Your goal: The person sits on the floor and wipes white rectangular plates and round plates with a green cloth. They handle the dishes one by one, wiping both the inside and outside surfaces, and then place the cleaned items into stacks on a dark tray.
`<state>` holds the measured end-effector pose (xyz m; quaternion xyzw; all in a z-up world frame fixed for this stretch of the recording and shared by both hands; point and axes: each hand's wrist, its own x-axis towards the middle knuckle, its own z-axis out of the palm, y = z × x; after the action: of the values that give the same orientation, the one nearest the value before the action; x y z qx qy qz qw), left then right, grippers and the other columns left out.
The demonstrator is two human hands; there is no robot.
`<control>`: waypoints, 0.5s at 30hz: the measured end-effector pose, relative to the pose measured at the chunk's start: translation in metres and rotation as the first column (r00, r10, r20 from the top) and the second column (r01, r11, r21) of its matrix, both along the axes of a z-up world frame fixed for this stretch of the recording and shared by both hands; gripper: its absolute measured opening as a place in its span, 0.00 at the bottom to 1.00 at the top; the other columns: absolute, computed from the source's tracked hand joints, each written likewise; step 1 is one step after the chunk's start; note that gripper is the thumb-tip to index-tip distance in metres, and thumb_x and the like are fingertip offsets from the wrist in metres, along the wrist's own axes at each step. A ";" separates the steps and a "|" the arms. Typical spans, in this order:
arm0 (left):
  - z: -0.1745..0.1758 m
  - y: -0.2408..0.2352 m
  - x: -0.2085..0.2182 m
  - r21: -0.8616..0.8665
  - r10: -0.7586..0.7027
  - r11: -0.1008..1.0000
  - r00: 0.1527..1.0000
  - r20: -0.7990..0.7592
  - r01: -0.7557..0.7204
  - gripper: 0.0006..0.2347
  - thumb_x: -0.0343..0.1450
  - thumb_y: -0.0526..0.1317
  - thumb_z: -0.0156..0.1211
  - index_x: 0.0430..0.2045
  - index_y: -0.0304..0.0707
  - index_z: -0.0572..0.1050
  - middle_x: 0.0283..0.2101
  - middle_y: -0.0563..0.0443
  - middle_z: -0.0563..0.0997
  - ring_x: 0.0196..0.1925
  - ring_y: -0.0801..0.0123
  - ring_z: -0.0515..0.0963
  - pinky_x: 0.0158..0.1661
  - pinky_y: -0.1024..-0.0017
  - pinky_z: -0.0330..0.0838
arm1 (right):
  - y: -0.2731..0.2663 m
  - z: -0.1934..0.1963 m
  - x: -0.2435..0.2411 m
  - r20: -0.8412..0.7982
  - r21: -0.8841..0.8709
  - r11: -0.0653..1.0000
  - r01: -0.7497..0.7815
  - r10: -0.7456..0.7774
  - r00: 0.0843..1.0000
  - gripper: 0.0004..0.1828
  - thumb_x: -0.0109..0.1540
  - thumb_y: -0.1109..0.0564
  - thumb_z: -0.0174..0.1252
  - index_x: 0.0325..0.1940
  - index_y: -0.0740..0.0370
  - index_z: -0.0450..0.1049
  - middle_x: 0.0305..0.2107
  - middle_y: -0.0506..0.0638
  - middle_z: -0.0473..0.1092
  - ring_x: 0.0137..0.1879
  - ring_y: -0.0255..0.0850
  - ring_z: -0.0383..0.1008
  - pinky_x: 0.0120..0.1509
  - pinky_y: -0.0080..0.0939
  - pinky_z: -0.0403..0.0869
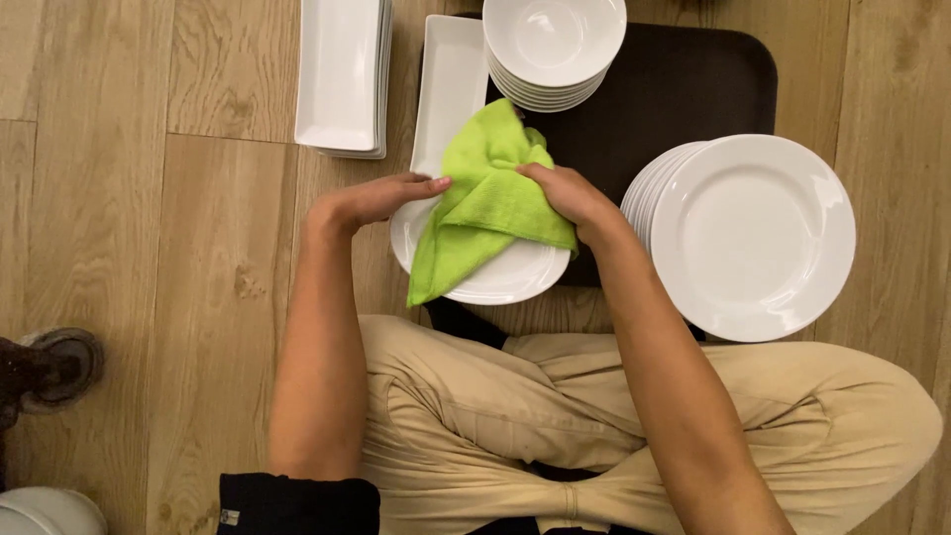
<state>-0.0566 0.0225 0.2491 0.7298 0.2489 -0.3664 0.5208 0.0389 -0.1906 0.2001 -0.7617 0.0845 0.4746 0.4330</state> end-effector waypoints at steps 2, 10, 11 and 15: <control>-0.029 0.010 0.001 0.045 -0.030 0.999 0.999 0.043 0.029 0.46 0.62 0.71 0.54 0.69 0.35 0.59 0.72 0.30 0.60 0.76 0.37 0.55 0.71 0.42 0.50 | -0.017 -0.030 0.001 0.178 0.049 0.995 0.090 -0.097 0.979 0.36 0.56 0.33 0.63 0.58 0.59 0.70 0.45 0.54 0.69 0.51 0.48 0.70 0.55 0.51 0.71; -0.040 0.009 0.008 0.222 -0.232 0.955 0.962 0.141 0.198 0.30 0.69 0.61 0.55 0.67 0.53 0.67 0.67 0.32 0.70 0.71 0.40 0.65 0.68 0.48 0.58 | -0.077 -0.015 0.013 0.453 0.454 0.696 0.557 -0.718 0.529 0.22 0.53 0.45 0.70 0.38 0.61 0.70 0.28 0.50 0.65 0.34 0.38 0.70 0.45 0.40 0.72; -0.036 0.008 0.008 0.214 -0.193 0.963 0.973 0.124 0.164 0.28 0.70 0.58 0.57 0.66 0.54 0.68 0.65 0.32 0.72 0.69 0.42 0.68 0.67 0.49 0.60 | -0.099 -0.010 0.021 0.451 0.517 0.662 0.543 -0.750 0.485 0.20 0.53 0.48 0.72 0.36 0.58 0.69 0.26 0.51 0.67 0.32 0.39 0.72 0.44 0.40 0.74; -0.002 -0.003 0.013 0.173 -0.154 0.969 0.977 -0.149 0.179 0.32 0.69 0.58 0.49 0.72 0.60 0.55 0.76 0.59 0.58 0.75 0.64 0.60 0.71 0.61 0.55 | -0.152 0.050 0.021 0.569 0.351 0.809 0.472 -0.584 0.579 0.14 0.58 0.52 0.66 0.33 0.50 0.65 0.27 0.39 0.62 0.32 0.30 0.65 0.33 0.35 0.65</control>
<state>-0.0432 0.0195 0.2476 0.7671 0.2539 -0.4325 0.4000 0.0602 -0.3430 0.2497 -0.7791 0.1128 0.0321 0.6158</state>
